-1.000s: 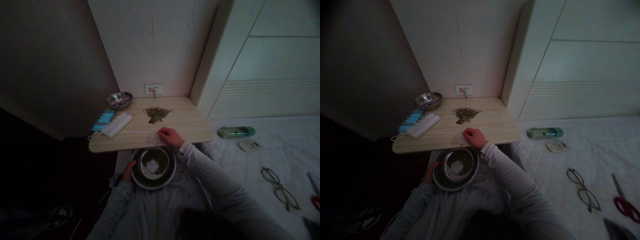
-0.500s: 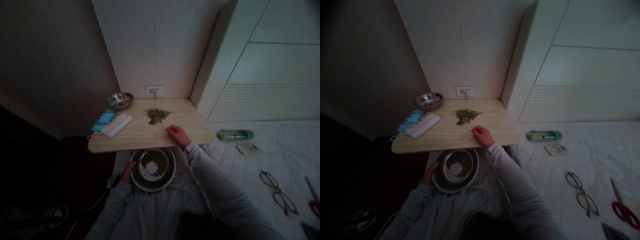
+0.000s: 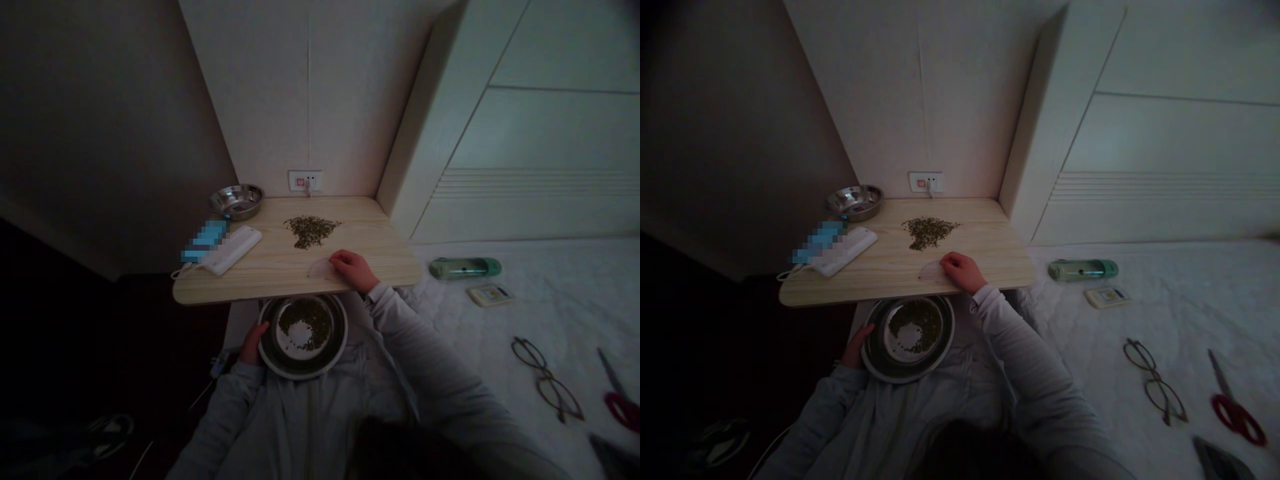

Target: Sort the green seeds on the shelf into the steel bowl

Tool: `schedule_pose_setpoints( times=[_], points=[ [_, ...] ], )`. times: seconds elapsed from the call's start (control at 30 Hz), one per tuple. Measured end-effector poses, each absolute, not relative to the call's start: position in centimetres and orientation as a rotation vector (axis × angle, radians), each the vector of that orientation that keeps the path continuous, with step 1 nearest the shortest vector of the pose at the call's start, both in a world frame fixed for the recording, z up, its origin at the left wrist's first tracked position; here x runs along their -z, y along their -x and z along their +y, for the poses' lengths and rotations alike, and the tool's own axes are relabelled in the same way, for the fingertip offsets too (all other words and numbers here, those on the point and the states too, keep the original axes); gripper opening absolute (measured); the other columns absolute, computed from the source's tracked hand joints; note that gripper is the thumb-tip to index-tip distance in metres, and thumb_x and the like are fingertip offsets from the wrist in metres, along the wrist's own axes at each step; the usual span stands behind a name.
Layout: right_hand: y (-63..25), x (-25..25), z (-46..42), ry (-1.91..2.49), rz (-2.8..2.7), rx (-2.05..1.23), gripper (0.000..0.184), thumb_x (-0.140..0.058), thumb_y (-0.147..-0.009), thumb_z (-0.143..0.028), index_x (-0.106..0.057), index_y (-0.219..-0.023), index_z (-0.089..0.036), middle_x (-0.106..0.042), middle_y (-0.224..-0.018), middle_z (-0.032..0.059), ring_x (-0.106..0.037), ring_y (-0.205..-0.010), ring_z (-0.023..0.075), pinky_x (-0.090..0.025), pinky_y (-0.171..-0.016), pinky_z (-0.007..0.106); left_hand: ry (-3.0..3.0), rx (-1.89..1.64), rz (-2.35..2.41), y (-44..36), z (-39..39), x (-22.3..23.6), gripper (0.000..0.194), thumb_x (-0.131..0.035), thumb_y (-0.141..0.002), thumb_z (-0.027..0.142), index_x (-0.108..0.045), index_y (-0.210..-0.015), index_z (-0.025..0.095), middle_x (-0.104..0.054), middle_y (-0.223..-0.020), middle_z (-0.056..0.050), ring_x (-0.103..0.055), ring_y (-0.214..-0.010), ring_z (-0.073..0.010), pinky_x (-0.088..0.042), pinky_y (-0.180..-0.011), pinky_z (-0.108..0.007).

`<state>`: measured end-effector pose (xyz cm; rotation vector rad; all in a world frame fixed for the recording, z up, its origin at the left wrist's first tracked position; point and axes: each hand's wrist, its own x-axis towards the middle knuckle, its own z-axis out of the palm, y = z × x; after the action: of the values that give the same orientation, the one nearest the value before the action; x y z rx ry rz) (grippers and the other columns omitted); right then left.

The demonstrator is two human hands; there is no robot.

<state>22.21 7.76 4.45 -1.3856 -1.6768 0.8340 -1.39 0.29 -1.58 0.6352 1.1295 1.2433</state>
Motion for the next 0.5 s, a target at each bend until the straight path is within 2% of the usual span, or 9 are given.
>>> schedule_pose_setpoints(
  times=[0.27,0.5],
  points=[
    [-22.1,-4.2,7.9,1.419,-1.660,-0.762,0.020,-0.043,-0.067,-0.032,-0.053,-0.070,-0.014,-0.049,-0.054,-0.0030,-0.042,-0.052,0.0069,-0.032,-0.052,0.019,-0.648,-1.233,1.206,1.8,0.9,3.0,0.028,-0.063,-0.045,0.034,-0.064,-0.070,0.021,-0.066,-0.072,-0.004,-0.051,-0.091,-0.0257,-0.035,-0.083,-0.034],
    [-22.2,-4.3,7.8,1.395,-1.657,-0.814,0.019,-0.042,-0.068,-0.031,-0.052,-0.070,-0.015,-0.049,-0.053,-0.0033,-0.043,-0.052,0.0070,-0.033,-0.053,0.019,-0.592,-1.240,1.148,1.5,0.7,2.8,0.021,-0.062,-0.044,0.035,-0.062,-0.059,0.020,-0.066,-0.066,-0.004,-0.052,-0.089,-0.0254,-0.036,-0.081,-0.034]
  ],
)
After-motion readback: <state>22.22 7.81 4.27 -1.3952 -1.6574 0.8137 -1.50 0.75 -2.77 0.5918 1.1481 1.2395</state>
